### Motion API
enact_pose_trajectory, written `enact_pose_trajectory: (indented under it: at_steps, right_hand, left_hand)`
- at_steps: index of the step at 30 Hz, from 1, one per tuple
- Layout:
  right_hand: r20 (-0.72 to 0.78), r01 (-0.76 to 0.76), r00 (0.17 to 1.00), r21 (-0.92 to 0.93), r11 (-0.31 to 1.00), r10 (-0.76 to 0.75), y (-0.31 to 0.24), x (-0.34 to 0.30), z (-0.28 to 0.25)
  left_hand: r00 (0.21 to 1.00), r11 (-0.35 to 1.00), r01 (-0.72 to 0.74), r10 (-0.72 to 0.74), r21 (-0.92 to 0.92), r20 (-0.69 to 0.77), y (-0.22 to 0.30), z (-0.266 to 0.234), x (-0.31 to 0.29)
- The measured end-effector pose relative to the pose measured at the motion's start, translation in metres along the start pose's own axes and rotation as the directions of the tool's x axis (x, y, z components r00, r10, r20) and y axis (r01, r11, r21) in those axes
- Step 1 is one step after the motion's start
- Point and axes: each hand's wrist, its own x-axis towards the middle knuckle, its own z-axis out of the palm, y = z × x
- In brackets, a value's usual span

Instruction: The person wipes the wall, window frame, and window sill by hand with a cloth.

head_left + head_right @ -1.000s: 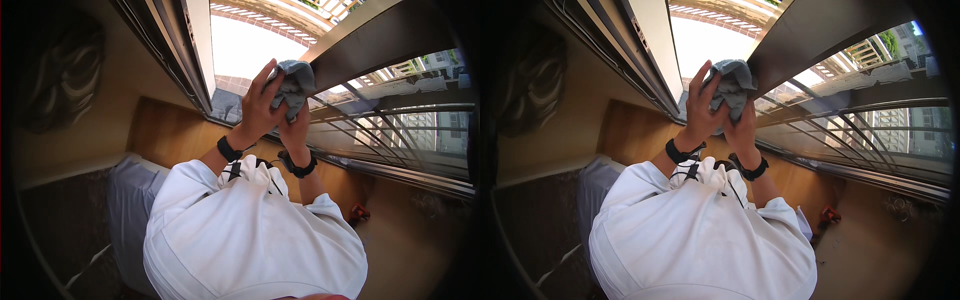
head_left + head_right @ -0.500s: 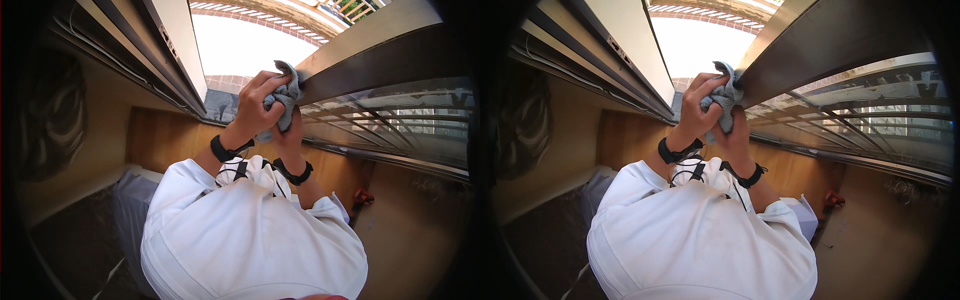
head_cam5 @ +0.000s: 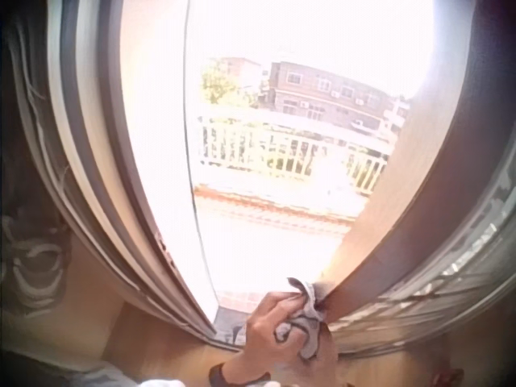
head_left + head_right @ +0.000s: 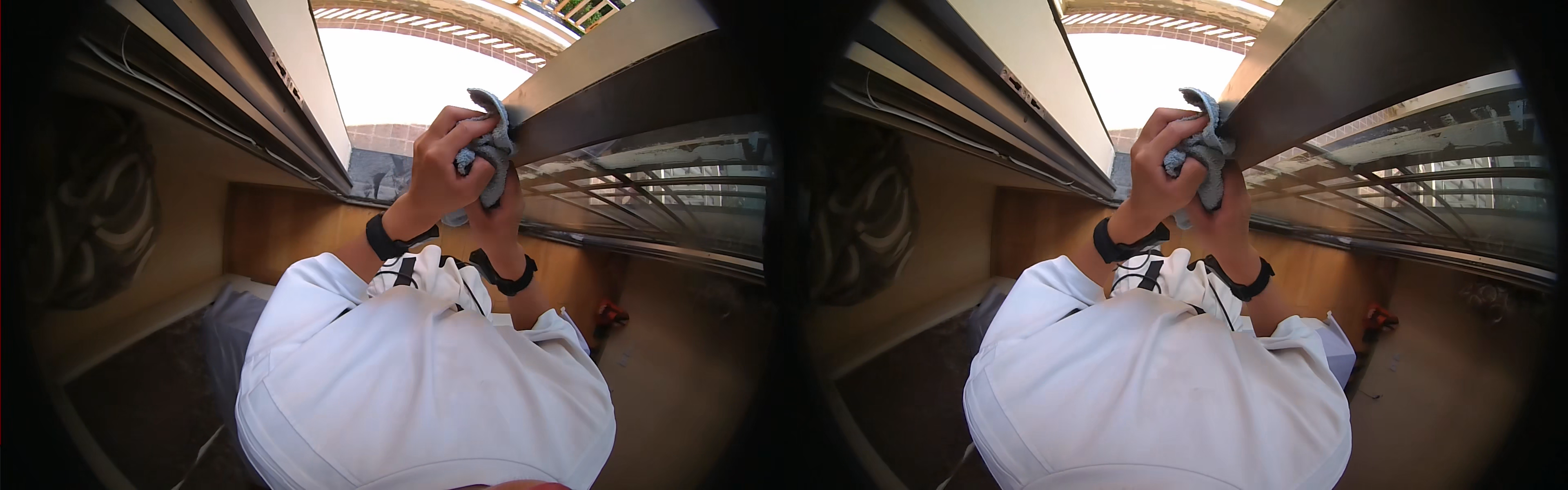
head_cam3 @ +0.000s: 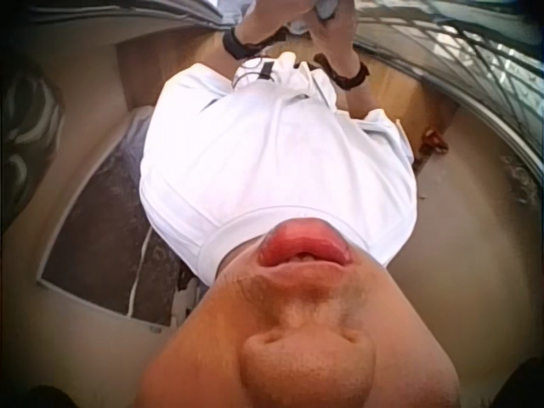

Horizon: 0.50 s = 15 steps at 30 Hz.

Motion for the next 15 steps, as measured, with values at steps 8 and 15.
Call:
enact_pose_trajectory:
  at_steps: [8,15]
  right_hand:
    - [-0.177,0.200,0.960,-0.104,0.974,-0.216,-0.009,0.015,-0.023]
    - [0.038,0.056,0.998,-0.001,0.998,-0.056,0.053,-0.027,0.008]
  left_hand:
    - [0.967,0.971,-0.234,0.226,-0.059,-0.116,0.032,0.011,0.023]
    - [0.997,0.989,0.068,-0.064,0.133,-0.032,-0.030,0.014,-0.055]
